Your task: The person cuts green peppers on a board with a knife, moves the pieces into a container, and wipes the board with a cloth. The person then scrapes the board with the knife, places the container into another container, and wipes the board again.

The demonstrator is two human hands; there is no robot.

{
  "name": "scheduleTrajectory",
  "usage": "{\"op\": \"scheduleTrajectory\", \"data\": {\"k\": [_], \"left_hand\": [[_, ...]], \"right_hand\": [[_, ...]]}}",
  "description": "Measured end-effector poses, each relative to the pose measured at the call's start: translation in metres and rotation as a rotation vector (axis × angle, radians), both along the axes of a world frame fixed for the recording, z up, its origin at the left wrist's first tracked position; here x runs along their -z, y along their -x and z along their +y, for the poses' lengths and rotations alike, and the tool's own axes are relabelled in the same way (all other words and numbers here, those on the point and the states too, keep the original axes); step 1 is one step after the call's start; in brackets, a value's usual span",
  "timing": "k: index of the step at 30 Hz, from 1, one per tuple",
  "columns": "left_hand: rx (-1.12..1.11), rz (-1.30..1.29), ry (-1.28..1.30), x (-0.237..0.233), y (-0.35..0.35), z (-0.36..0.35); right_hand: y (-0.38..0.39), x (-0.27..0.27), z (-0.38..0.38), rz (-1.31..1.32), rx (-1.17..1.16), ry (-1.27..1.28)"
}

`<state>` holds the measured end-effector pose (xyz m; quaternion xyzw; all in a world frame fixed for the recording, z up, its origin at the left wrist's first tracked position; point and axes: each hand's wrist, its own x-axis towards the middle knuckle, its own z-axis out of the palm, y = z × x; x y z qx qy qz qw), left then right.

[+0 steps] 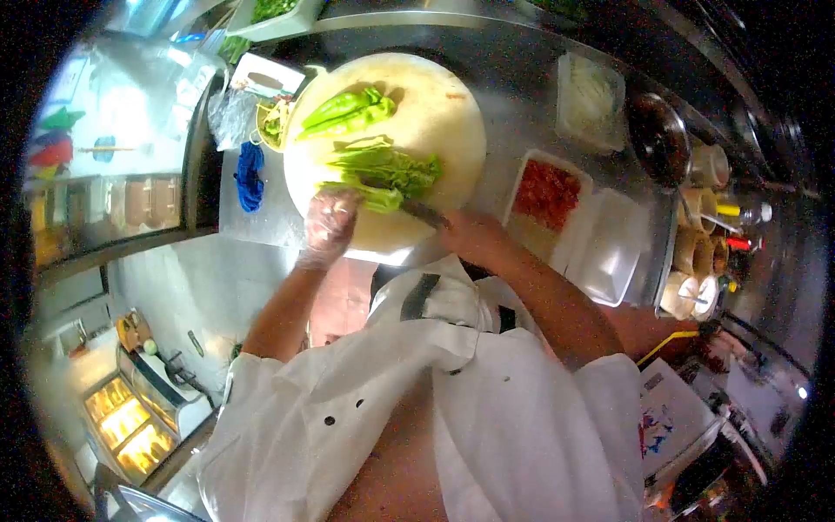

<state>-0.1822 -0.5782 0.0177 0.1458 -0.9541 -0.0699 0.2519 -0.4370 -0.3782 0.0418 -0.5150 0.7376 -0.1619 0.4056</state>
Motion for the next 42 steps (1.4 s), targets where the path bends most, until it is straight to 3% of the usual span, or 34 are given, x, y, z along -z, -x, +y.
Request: {"op": "scheduleTrajectory", "data": {"k": [3,8,11,18,21,23,26,30,36,38,40,42], "left_hand": [[-0.034,0.038,-0.072,0.045,-0.009,0.018],[-0.221,0.112,-0.214,0.061,-0.020,0.032],[-0.288,0.128,-0.022,0.068,-0.022,0.026],[-0.234,0.181,-0.058,0.070,-0.023,0.020],[-0.249,0.184,-0.064,0.070,-0.024,0.017],[-0.232,-0.006,-0.124,0.081,-0.030,0.013],[-0.166,0.217,-0.082,0.074,-0.024,0.011],[-0.169,0.190,-0.087,0.069,-0.022,0.011],[-0.223,0.119,-0.103,0.063,-0.023,0.015],[-0.224,0.100,-0.105,0.071,-0.026,0.014],[-0.218,0.079,-0.098,0.062,-0.024,0.016],[-0.199,0.061,-0.082,0.058,-0.022,0.013]], "right_hand": [[0.015,-0.012,-0.009,0.070,-0.036,0.002],[0.008,-0.039,-0.028,0.053,-0.109,-0.058],[-0.007,-0.054,-0.040,0.086,-0.134,-0.031],[-0.044,-0.032,-0.061,0.145,-0.261,0.187],[-0.058,-0.032,-0.075,0.204,-0.303,0.101],[-0.061,-0.035,-0.079,0.205,-0.315,0.138],[-0.066,-0.026,-0.085,0.232,-0.337,0.174],[-0.067,-0.025,-0.087,0.250,-0.378,0.095],[-0.035,-0.039,-0.029,0.261,-0.312,-0.165],[-0.016,-0.034,0.008,0.216,-0.177,-0.060],[0.003,-0.066,0.026,0.382,-0.243,-0.329],[0.019,-0.080,0.051,0.383,-0.166,-0.328]]}}
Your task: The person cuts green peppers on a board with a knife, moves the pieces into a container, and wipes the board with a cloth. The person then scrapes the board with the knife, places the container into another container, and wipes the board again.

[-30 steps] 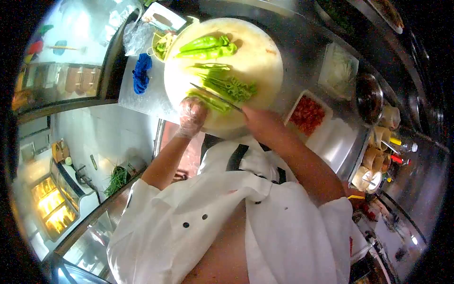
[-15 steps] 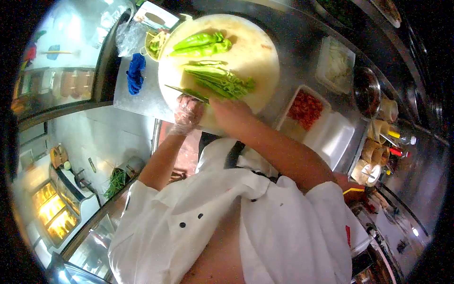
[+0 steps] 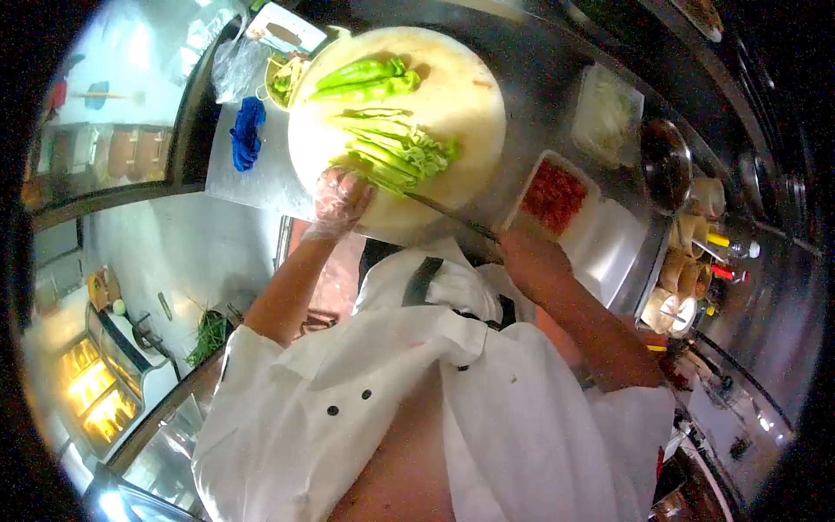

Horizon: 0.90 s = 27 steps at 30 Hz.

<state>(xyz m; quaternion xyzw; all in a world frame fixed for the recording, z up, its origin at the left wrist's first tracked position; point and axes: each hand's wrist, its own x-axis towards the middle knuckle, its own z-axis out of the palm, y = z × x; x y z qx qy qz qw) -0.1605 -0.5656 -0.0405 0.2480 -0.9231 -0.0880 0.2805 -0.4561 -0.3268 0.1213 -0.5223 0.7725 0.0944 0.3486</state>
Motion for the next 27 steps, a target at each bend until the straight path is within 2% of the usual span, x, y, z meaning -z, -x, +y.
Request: {"op": "scheduleTrajectory", "data": {"k": [2,3,5,7,9,10,12,13,14,16,17,19,20,23,25,27], "left_hand": [[0.043,0.020,-0.068,0.002,-0.001,-0.007],[0.051,0.021,-0.055,-0.013,0.007,-0.015],[0.122,-0.158,-0.044,-0.041,0.023,-0.034],[0.205,-0.225,-0.073,-0.037,0.036,-0.061],[0.281,-0.476,-0.097,-0.040,0.055,-0.080],[0.255,-0.649,-0.058,-0.035,0.064,-0.089],[0.253,-0.690,-0.085,-0.035,0.075,-0.094],[0.235,-0.729,-0.123,-0.035,0.080,-0.096],[0.258,-0.730,-0.113,-0.037,0.084,-0.094],[0.148,-0.705,-0.169,-0.040,0.085,-0.081],[0.171,-0.704,-0.163,-0.040,0.086,-0.070],[0.077,-0.689,-0.279,-0.039,0.082,-0.050],[0.118,-0.714,-0.258,-0.037,0.078,-0.050],[0.183,-0.574,-0.128,-0.033,0.075,-0.070],[0.201,-0.589,-0.168,-0.027,0.081,-0.106],[0.220,-0.606,-0.210,-0.013,0.087,-0.148]], "right_hand": [[0.012,-0.011,0.031,-0.048,0.033,0.053],[0.015,-0.014,0.041,-0.097,0.051,0.100],[0.011,-0.011,0.058,-0.147,0.128,0.142],[0.004,0.000,0.064,-0.199,0.210,0.184],[-0.010,0.016,0.065,-0.245,0.409,0.284],[-0.017,0.026,0.064,-0.246,0.426,0.294],[-0.031,0.045,0.058,-0.270,0.563,0.472],[-0.039,0.048,0.051,-0.266,0.586,0.476],[-0.046,0.049,0.041,-0.250,0.631,0.512],[-0.055,0.063,0.024,-0.223,0.698,0.549],[-0.060,0.080,0.015,-0.140,0.698,0.609],[-0.067,0.098,-0.003,-0.043,0.719,0.663],[-0.070,0.102,-0.012,-0.010,0.730,0.653],[-0.079,0.107,-0.032,0.060,0.756,0.615],[-0.087,0.102,-0.044,0.094,0.781,0.585],[-0.097,0.084,-0.060,0.028,0.798,0.413]]}}
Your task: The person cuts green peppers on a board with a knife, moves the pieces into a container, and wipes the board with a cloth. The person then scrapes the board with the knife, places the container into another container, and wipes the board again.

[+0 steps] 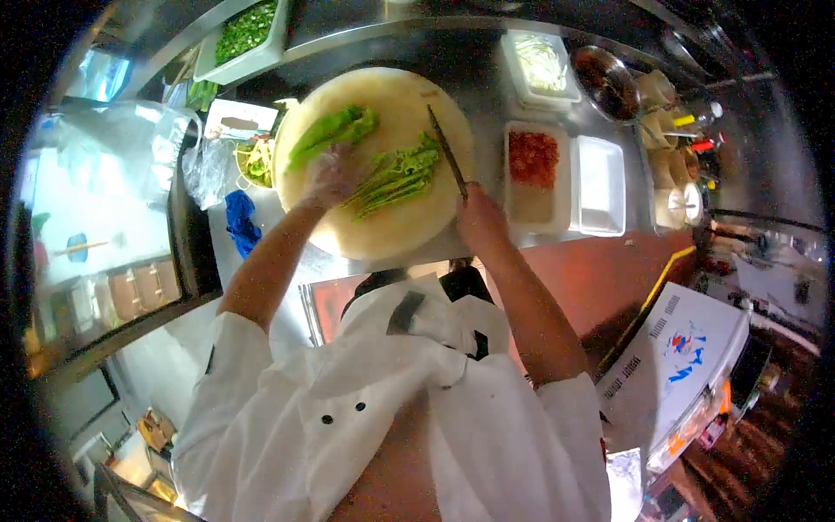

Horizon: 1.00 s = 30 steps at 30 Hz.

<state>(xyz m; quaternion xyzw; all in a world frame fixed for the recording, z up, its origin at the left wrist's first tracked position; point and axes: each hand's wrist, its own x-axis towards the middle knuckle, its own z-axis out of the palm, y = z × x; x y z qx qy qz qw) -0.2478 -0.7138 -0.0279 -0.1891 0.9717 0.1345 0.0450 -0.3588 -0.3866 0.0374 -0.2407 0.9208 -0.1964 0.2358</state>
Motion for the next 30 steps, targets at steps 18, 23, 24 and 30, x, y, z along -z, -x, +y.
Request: {"op": "scheduleTrajectory", "data": {"k": [18,23,24,30], "left_hand": [[0.393,0.251,-0.058,0.039,0.069,0.039],[0.775,-0.174,0.146,-0.025,0.145,0.032],[0.659,-0.345,-0.299,0.032,0.169,0.008],[0.711,0.017,-0.406,0.075,0.166,-0.028]], "right_hand": [[-0.010,0.020,0.003,0.186,0.180,0.109],[-0.033,0.015,0.020,0.089,0.185,0.172],[-0.034,0.017,0.023,0.098,0.193,0.181],[-0.029,0.005,0.034,-0.061,0.186,0.180]]}}
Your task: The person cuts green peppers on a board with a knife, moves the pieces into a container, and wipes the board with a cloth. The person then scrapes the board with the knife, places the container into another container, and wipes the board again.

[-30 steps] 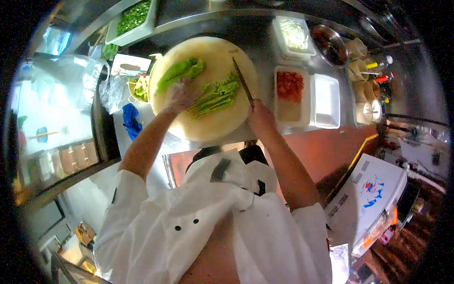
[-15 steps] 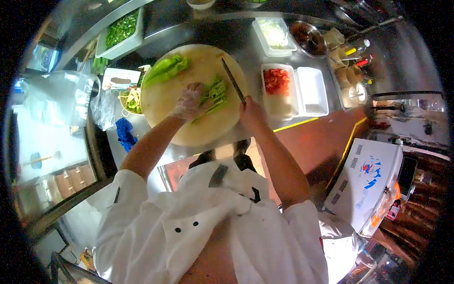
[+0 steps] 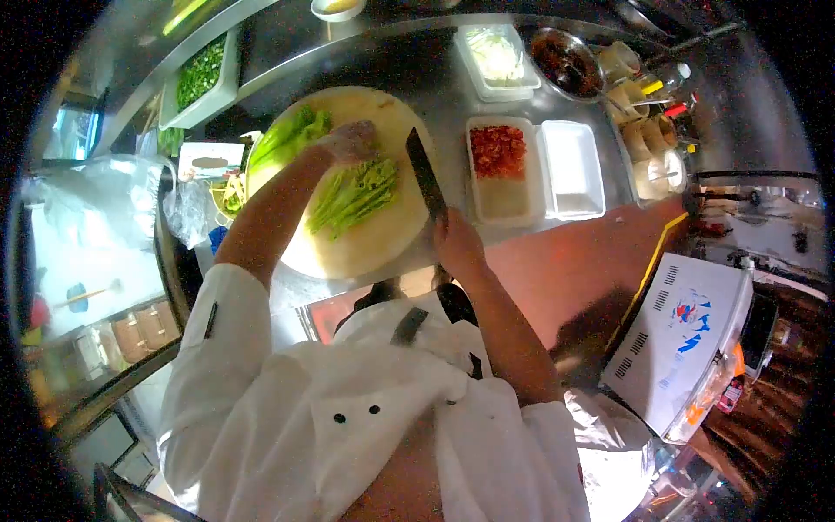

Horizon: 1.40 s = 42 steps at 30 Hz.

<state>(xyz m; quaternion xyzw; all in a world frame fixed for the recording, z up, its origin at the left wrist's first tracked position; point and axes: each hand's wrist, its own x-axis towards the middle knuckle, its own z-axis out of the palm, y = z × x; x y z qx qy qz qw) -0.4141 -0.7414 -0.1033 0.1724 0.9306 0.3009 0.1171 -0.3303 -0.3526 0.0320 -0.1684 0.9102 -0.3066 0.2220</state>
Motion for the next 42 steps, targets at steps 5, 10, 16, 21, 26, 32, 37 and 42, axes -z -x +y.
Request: {"op": "scheduleTrajectory", "data": {"k": [5,10,16,21,26,32,37,42], "left_hand": [[-0.064,0.025,0.638,-0.013,-0.030,-0.012],[-0.332,-0.004,0.275,0.033,-0.048,-0.025],[-0.431,0.224,-0.111,-0.040,-0.063,0.041],[-0.358,0.236,0.191,-0.070,-0.043,0.046],[-0.126,0.246,-0.013,-0.062,-0.060,0.036],[-0.401,0.182,0.244,-0.084,-0.130,0.048],[-0.391,0.161,0.339,-0.106,-0.128,0.079],[-0.453,0.114,0.291,-0.119,-0.122,0.085]], "right_hand": [[0.009,-0.003,0.000,-0.052,-0.048,-0.067],[0.018,-0.003,-0.028,0.118,-0.043,-0.077],[0.015,0.009,-0.060,0.150,-0.072,-0.089],[0.015,0.004,-0.062,0.144,-0.060,-0.079],[0.019,0.011,-0.047,0.188,-0.091,-0.062],[-0.001,0.004,-0.060,0.100,-0.084,-0.069],[-0.005,-0.001,-0.077,0.106,-0.132,-0.103],[-0.001,-0.003,-0.074,0.094,-0.117,-0.061]]}}
